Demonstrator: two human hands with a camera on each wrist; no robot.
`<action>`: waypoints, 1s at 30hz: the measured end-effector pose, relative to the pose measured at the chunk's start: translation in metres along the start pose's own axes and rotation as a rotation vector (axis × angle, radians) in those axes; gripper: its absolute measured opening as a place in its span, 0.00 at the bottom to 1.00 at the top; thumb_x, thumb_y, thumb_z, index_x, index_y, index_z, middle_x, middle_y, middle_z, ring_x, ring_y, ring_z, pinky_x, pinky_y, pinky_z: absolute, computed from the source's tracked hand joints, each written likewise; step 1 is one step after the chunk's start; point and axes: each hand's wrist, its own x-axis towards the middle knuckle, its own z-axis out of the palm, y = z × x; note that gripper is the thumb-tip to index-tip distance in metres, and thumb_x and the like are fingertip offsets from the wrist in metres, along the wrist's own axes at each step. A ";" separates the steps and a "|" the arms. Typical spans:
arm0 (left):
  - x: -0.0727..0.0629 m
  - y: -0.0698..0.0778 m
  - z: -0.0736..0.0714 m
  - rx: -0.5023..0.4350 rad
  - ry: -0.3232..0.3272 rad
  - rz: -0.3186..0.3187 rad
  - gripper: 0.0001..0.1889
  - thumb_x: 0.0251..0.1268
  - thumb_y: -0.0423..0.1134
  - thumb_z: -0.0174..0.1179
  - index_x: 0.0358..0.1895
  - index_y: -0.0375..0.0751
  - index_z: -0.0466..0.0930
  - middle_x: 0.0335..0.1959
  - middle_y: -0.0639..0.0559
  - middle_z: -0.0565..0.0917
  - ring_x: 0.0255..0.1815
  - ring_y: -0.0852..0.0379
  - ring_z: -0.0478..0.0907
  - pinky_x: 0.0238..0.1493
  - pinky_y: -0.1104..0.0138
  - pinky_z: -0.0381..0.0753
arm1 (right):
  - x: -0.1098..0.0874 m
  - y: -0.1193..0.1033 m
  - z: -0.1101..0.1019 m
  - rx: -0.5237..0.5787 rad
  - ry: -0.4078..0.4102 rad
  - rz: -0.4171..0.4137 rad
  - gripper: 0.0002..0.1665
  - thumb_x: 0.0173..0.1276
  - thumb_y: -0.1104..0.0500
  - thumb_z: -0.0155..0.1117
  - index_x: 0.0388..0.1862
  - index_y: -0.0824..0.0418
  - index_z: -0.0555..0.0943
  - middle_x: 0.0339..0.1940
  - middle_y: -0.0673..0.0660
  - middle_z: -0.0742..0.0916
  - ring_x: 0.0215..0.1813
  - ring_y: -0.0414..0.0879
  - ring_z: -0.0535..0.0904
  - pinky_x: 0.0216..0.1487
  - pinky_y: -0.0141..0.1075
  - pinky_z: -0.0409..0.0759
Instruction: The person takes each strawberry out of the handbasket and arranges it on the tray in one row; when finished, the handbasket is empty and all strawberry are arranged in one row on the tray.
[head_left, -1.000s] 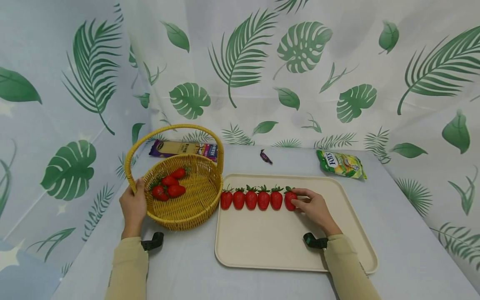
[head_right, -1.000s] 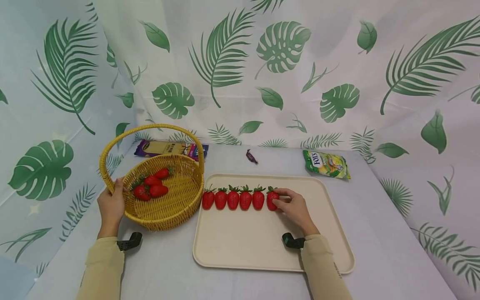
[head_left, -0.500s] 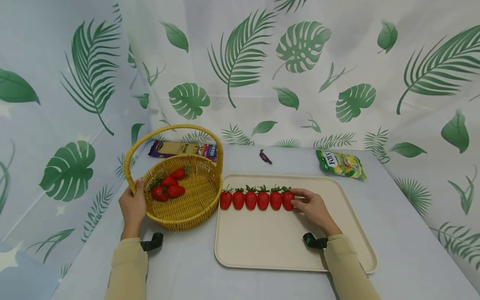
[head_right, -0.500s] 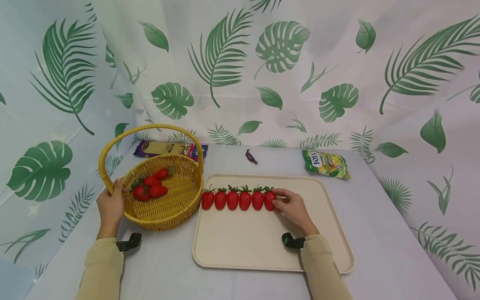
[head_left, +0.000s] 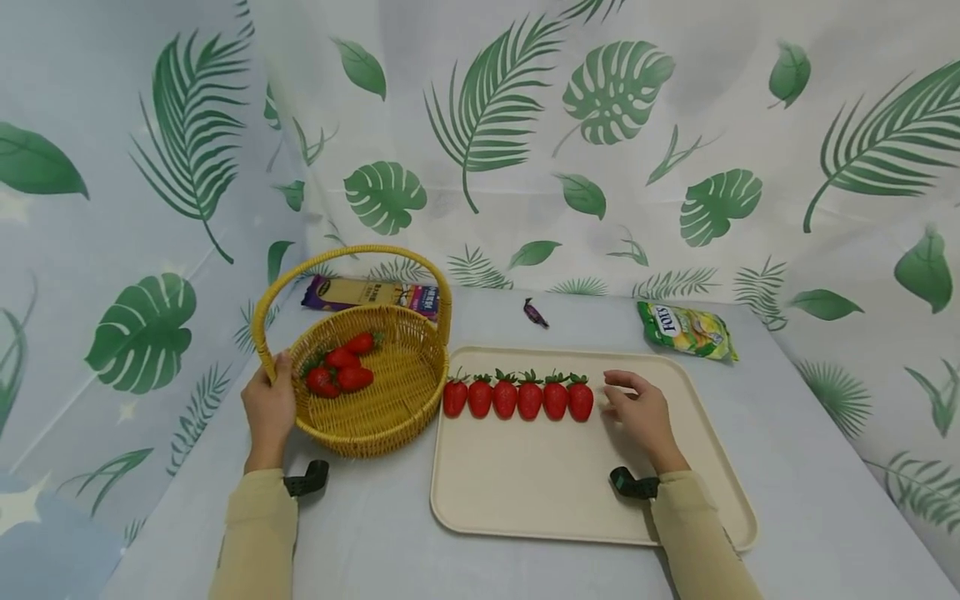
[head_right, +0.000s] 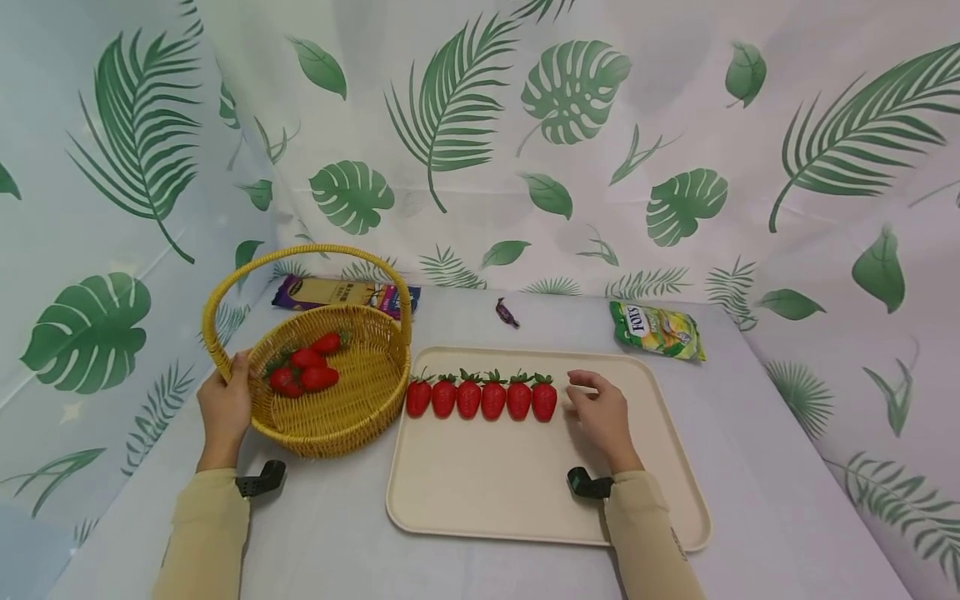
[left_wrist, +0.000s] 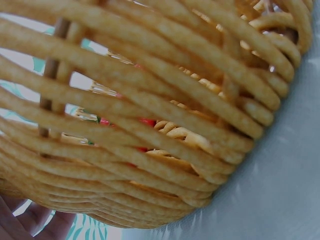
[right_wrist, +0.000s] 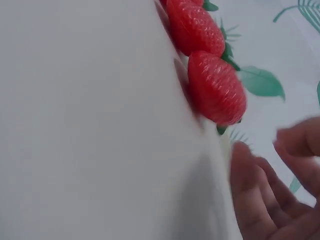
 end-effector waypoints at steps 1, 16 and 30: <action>0.001 0.001 0.000 0.003 -0.002 0.001 0.33 0.73 0.64 0.42 0.38 0.33 0.80 0.27 0.43 0.76 0.23 0.52 0.64 0.28 0.64 0.63 | 0.000 -0.002 -0.001 0.014 0.025 -0.003 0.20 0.74 0.58 0.58 0.61 0.65 0.76 0.58 0.65 0.80 0.42 0.51 0.84 0.37 0.33 0.83; -0.001 0.002 0.000 -0.002 -0.001 -0.019 0.31 0.75 0.61 0.43 0.36 0.34 0.79 0.26 0.45 0.74 0.23 0.52 0.64 0.27 0.63 0.63 | 0.004 -0.096 0.043 0.057 -0.242 -0.208 0.20 0.75 0.56 0.57 0.59 0.67 0.76 0.54 0.65 0.81 0.48 0.54 0.82 0.51 0.48 0.80; -0.002 0.000 0.001 0.009 0.002 0.005 0.30 0.75 0.60 0.43 0.36 0.34 0.79 0.26 0.44 0.74 0.23 0.52 0.64 0.28 0.63 0.63 | 0.006 -0.172 0.145 -0.096 -0.561 -0.394 0.14 0.73 0.58 0.59 0.54 0.60 0.82 0.48 0.55 0.85 0.45 0.51 0.83 0.45 0.39 0.82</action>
